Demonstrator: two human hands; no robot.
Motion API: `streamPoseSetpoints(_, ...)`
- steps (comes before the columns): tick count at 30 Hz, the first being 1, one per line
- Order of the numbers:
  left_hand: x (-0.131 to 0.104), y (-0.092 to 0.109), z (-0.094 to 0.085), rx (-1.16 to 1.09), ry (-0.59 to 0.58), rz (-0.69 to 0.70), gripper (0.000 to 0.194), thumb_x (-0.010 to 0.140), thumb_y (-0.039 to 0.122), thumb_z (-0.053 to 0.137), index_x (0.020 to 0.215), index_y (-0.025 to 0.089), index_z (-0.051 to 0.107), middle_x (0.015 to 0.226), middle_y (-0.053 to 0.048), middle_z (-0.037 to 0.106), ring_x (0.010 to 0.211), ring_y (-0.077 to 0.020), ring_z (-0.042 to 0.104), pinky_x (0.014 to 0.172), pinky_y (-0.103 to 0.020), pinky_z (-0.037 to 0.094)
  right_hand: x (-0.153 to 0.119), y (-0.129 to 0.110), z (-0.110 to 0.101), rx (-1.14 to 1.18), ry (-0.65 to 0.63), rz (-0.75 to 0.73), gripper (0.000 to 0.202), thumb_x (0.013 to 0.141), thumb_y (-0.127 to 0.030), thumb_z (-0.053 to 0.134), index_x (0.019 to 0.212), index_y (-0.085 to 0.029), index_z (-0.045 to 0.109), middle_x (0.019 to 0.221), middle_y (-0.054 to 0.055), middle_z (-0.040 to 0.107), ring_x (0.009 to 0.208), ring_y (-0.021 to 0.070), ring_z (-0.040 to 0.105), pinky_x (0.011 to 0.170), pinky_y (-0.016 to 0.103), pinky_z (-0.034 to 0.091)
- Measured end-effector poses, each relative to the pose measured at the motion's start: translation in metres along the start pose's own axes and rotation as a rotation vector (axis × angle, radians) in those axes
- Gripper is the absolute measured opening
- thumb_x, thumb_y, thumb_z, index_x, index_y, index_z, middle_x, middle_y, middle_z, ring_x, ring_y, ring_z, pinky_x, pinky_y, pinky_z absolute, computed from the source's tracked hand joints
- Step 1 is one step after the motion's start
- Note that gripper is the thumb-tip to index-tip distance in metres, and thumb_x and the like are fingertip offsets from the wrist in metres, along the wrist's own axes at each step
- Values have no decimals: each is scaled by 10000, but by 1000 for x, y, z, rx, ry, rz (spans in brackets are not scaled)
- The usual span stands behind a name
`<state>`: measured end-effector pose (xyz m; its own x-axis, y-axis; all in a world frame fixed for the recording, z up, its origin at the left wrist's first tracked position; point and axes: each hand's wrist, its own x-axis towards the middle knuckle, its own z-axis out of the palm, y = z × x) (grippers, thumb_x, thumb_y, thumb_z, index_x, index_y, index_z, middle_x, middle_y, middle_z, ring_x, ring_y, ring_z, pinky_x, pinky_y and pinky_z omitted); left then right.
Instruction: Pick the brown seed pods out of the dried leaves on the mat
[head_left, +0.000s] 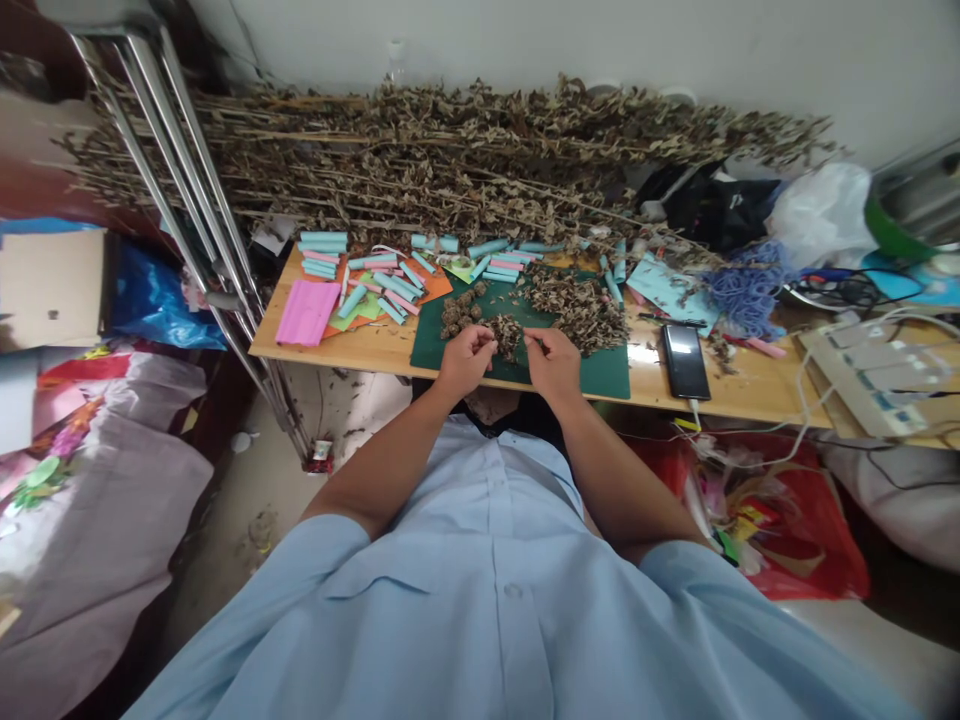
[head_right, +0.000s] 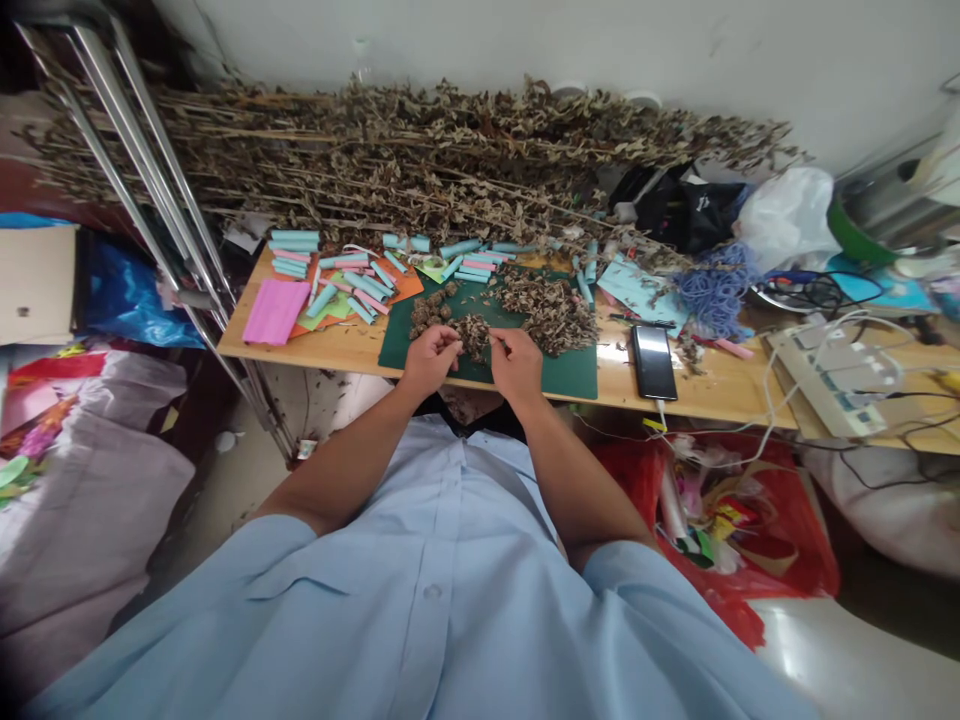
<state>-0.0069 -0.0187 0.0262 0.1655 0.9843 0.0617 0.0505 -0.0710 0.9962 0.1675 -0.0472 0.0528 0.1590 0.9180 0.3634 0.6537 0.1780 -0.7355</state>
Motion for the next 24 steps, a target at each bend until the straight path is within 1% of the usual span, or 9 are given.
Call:
streamPoseSetpoints(4, -1, 2, 0, -14, 3, 17, 96, 861, 233, 610, 942, 183, 595, 749, 19, 648, 503, -72, 577, 509, -200, 450, -20, 10, -9, -30, -10, -36, 219, 925, -268, 552, 980, -207, 755, 992, 80, 756, 922, 219, 683, 863, 365, 542)
streamPoseSetpoints(8, -4, 4, 1, 57, -10, 48, 73, 882, 241, 587, 918, 184, 616, 745, 15, 655, 507, -75, 575, 510, -203, 438, -32, 27, -22, -132, -19, -38, 212, 929, -266, 552, 986, -199, 744, 971, 78, 748, 879, 213, 673, 840, 353, 538)
streamPoseSetpoints(11, -6, 5, 1, 141, -36, 85, 89, 897, 253, 579, 927, 187, 630, 747, 14, 663, 522, -78, 573, 540, -210, 448, -26, 37, -31, -270, -29, 7, 222, 931, -282, 554, 1018, -192, 738, 995, 91, 733, 849, 219, 657, 837, 361, 526)
streamPoseSetpoints(13, -6, 5, 0, 200, -48, 117, 93, 897, 254, 580, 926, 188, 638, 747, 13, 665, 551, -84, 575, 570, -216, 455, -17, 40, -34, -355, -54, 24, 238, 936, -284, 546, 1058, -201, 733, 1051, 98, 722, 896, 232, 654, 844, 362, 514)
streamPoseSetpoints(16, -6, 5, -1, 282, -53, 157, 100, 897, 264, 585, 908, 189, 651, 756, 5, 668, 623, -101, 583, 625, -225, 465, -4, 39, -33, -460, -105, 20, 303, 947, -298, 536, 1191, -227, 701, 1167, 100, 693, 981, 248, 649, 821, 353, 497)
streamPoseSetpoints(18, -6, 5, -2, 306, -49, 169, 113, 902, 275, 583, 908, 190, 657, 761, 2, 668, 648, -109, 581, 646, -231, 467, 3, 36, -30, -529, -137, 24, 337, 952, -315, 537, 1249, -242, 679, 1196, 100, 677, 961, 247, 651, 775, 343, 485)
streamPoseSetpoints(20, -6, 6, -2, 313, -46, 170, 120, 906, 281, 581, 913, 192, 661, 762, 2, 667, 656, -112, 578, 657, -235, 467, 7, 34, -28, -575, -170, 35, 308, 961, -318, 523, 1202, -245, 701, 1170, 98, 678, 923, 238, 650, 739, 332, 469)
streamPoseSetpoints(22, -6, 6, -2, 318, -43, 169, 116, 903, 274, 581, 911, 193, 664, 765, 1, 669, 664, -115, 580, 663, -237, 467, 9, 34, -27, -580, -188, 46, 272, 968, -306, 501, 1105, -236, 726, 1133, 96, 686, 904, 231, 647, 731, 325, 460)
streamPoseSetpoints(24, -6, 6, -2, 324, -41, 170, 107, 898, 261, 584, 910, 192, 664, 781, -3, 677, 681, -118, 589, 673, -239, 470, 10, 35, -28, -549, -170, 55, 261, 966, -291, 491, 1059, -226, 726, 1117, 97, 694, 904, 232, 644, 746, 329, 461)
